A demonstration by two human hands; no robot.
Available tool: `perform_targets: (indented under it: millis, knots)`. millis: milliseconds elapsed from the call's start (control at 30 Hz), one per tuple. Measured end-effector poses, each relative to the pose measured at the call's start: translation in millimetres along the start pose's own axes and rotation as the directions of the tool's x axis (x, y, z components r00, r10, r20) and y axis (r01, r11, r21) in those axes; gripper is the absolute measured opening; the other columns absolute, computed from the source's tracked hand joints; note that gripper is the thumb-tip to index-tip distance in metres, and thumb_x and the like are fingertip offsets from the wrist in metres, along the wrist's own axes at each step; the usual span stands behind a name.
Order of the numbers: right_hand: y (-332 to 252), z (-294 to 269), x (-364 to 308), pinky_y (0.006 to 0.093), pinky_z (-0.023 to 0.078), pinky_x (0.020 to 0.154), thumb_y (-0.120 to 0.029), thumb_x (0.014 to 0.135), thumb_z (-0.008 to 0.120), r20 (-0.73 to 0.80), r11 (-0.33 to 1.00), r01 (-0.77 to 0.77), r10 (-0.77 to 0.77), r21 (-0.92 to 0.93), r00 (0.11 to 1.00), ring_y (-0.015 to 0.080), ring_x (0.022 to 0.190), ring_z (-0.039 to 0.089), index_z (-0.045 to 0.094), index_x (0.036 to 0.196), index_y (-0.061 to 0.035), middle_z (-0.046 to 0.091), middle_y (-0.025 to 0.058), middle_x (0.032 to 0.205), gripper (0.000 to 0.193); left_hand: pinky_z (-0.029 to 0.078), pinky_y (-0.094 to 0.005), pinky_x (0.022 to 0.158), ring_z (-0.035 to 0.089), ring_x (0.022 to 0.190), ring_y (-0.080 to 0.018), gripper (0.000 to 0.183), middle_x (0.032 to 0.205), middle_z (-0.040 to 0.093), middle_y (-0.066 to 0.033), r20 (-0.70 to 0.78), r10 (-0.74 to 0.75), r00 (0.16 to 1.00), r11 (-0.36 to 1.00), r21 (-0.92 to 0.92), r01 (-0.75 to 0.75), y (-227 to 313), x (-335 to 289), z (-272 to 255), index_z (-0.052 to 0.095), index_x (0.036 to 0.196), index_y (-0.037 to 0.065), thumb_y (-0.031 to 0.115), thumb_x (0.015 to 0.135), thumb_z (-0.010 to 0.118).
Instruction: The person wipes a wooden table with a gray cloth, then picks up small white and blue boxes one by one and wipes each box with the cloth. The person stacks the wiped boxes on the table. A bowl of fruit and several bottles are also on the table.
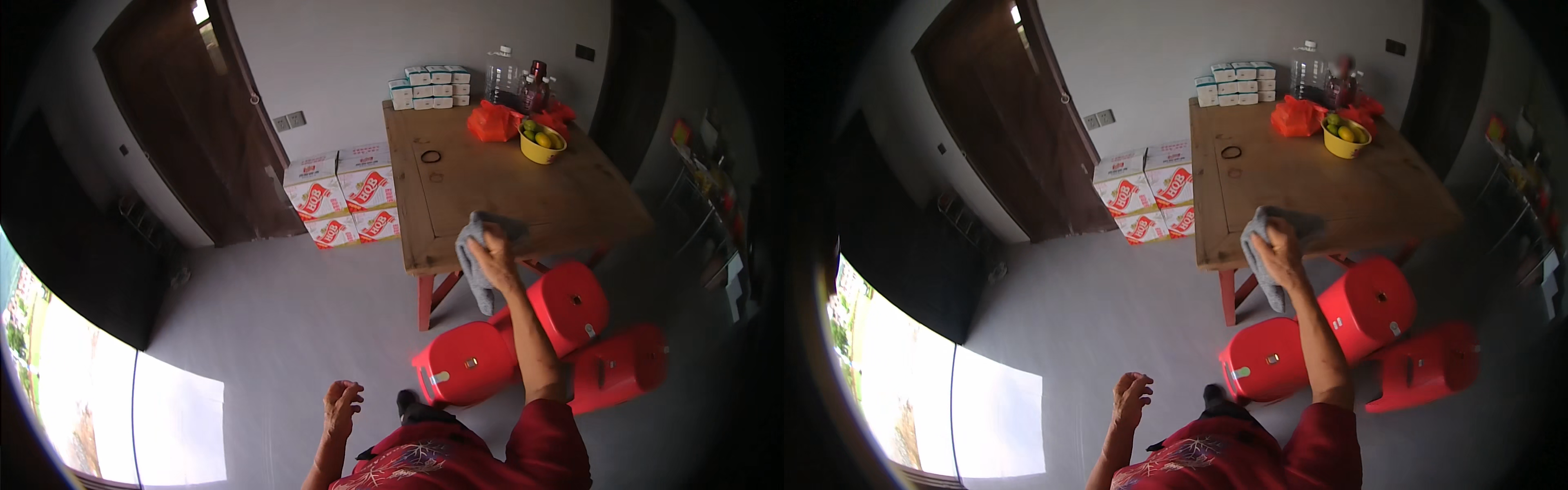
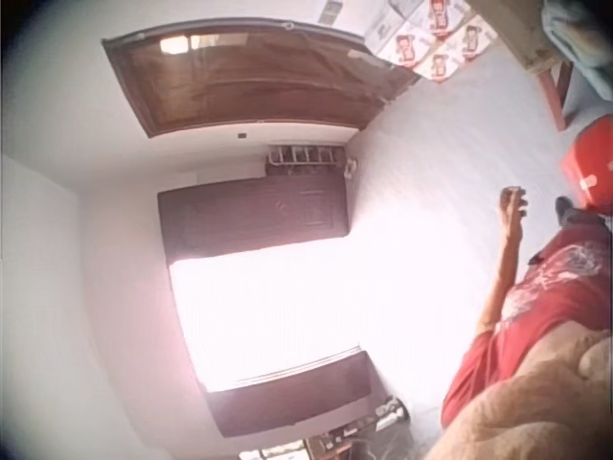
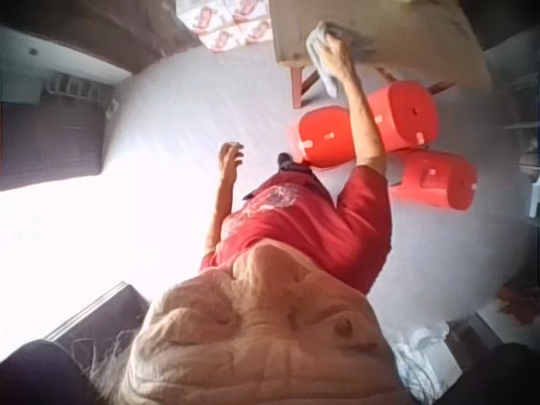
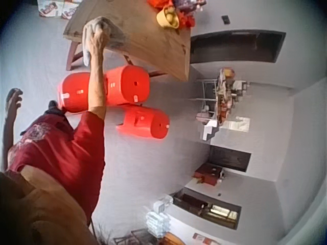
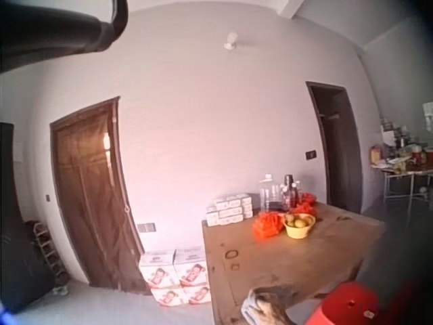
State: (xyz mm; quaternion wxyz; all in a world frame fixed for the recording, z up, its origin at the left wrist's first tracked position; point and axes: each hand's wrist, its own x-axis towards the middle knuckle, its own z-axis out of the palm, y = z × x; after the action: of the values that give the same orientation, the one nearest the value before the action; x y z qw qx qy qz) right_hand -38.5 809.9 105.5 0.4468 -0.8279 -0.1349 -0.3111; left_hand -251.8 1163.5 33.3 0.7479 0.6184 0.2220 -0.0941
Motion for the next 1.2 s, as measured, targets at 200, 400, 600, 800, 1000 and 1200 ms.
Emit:
perform_targets:
  millis: [200,400,600,800,1000,1200]
  knots:
    - [52,104,-9,0.0615,0.034,0.084,-0.042,0.071,0.069,0.057,0.698,0.053,-0.017,-0.714,0.998,0.0436,0.116,0.039,0.068,0.094,-0.0204,0.046,0.0125,0.124,0.031,0.043,-0.025,0.057,0.057,0.071,-0.0134,0.018,0.084,0.062,-0.0044,-0.009,0.037,0.999,0.992,0.125,-0.035,60,78,10,0.057,0.09,0.006,0.02,0.081,0.063]
    - [137,52,17,0.0663,0.021,0.098,-0.043,0.078,0.062,-0.229,0.462,-0.4,0.382,-0.791,0.895,0.0489,0.13,0.023,0.061,0.113,-0.0222,0.034,0.0158,0.141,0.04,0.043,-0.0248,0.055,0.058,0.071,-0.0143,0.018,0.085,0.063,-0.0058,0.097,-0.112,0.989,0.981,0.172,0.094,71,153,23,0.057,0.093,0.005,0.018,0.081,0.062]
    - [208,-66,48,0.0584,0.018,0.103,-0.062,0.083,0.045,-0.602,0.064,-0.827,0.655,-0.559,0.457,0.0391,0.131,0.023,0.039,0.138,-0.0249,0.029,0.0127,0.146,0.066,0.044,-0.0246,0.054,0.058,0.07,-0.0142,0.018,0.085,0.064,-0.0068,0.113,-0.203,0.973,0.952,0.254,0.169,86,215,3,0.056,0.093,0.005,0.018,0.082,0.062]
    - [153,31,80,0.0595,0.017,0.102,-0.061,0.073,0.059,-0.219,0.333,-0.498,0.611,-0.801,0.761,0.0396,0.134,0.021,0.049,0.129,-0.0219,0.031,0.0135,0.144,0.069,0.044,-0.025,0.054,0.058,0.07,-0.014,0.02,0.084,0.064,-0.0068,0.228,-0.138,0.964,0.94,0.336,0.055,121,300,0,0.056,0.094,0.004,0.02,0.083,0.062]
    - [101,134,81,0.0571,0.025,0.095,-0.05,0.069,0.064,0.135,0.623,-0.12,0.347,-0.773,0.928,0.0364,0.129,0.029,0.062,0.111,-0.0187,0.037,0.0121,0.141,0.052,0.043,-0.0255,0.055,0.057,0.068,-0.0137,0.021,0.081,0.061,-0.0052,0.424,0.05,0.904,0.859,0.444,-0.256,184,385,45,0.055,0.091,0.001,0.019,0.082,0.063]
    - [52,174,63,0.0551,0.028,0.092,-0.049,0.072,0.062,0.238,0.807,-0.085,0.27,-0.584,0.933,0.0351,0.127,0.031,0.063,0.111,-0.0194,0.037,0.0106,0.14,0.048,0.044,-0.0298,0.064,0.055,0.074,-0.0125,0.018,0.08,0.059,-0.0032,0.653,0.27,0.708,0.694,0.377,-0.613,227,450,124,0.056,0.089,0.002,0.017,0.082,0.064]
